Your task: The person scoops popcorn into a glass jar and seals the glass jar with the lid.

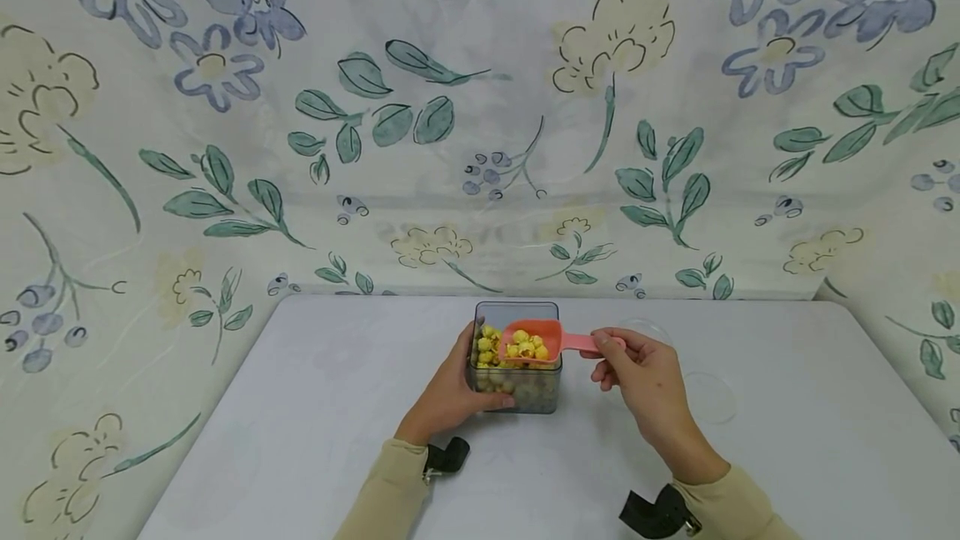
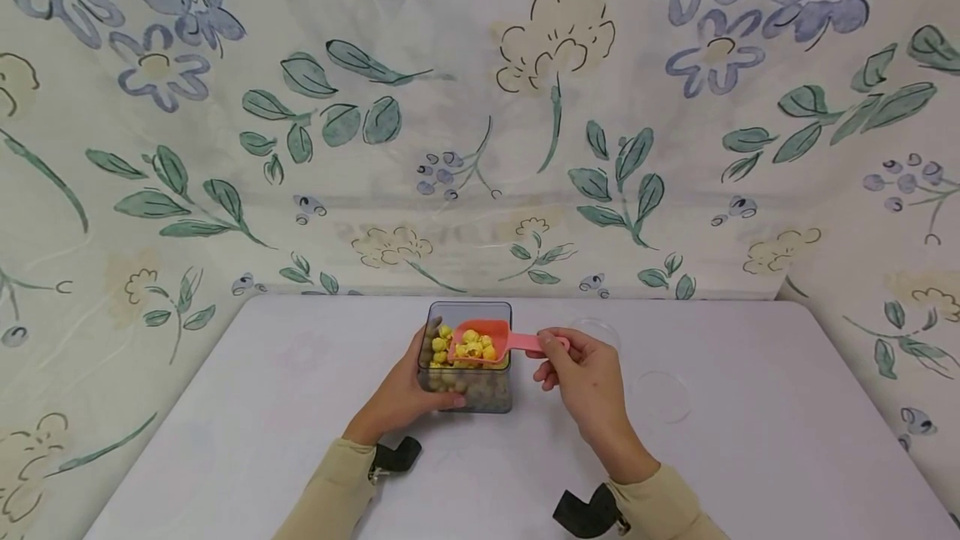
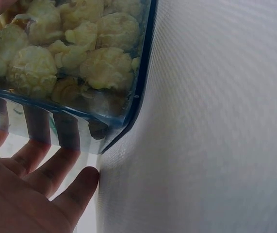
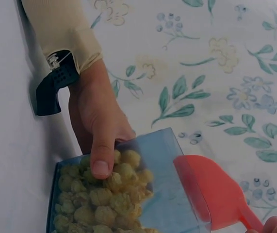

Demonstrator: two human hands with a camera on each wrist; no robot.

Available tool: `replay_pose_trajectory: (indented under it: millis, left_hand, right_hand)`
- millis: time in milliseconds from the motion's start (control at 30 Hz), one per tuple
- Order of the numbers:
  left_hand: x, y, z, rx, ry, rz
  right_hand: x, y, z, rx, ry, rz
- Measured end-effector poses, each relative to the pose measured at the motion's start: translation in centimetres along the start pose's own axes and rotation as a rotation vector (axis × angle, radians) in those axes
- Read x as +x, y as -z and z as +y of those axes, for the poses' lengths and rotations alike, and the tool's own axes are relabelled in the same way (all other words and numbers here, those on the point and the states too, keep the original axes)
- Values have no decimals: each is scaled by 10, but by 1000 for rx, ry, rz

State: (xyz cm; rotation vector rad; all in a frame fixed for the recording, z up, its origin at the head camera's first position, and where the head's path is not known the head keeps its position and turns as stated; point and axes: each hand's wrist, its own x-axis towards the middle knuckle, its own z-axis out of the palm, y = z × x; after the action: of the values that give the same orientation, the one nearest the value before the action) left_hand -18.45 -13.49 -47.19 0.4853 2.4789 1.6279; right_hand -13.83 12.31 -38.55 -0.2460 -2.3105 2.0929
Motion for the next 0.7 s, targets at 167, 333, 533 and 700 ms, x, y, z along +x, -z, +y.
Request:
replay_pose_trajectory:
  millis: [167,333,533,700]
  left_hand:
    - [-1,-1,-2,13,-16,7]
    - [-1,0,-2,23,-8,12]
    - [-1,0,-2,16,3,14]
    - [0,0,-2,16,-2,7]
  right_hand:
    - [-3,1,-3,14,0,6]
    - [-3,3,-1,15,46,16]
    - [1,8,11,57,168,13]
    - [-3,11,4,20,124,20]
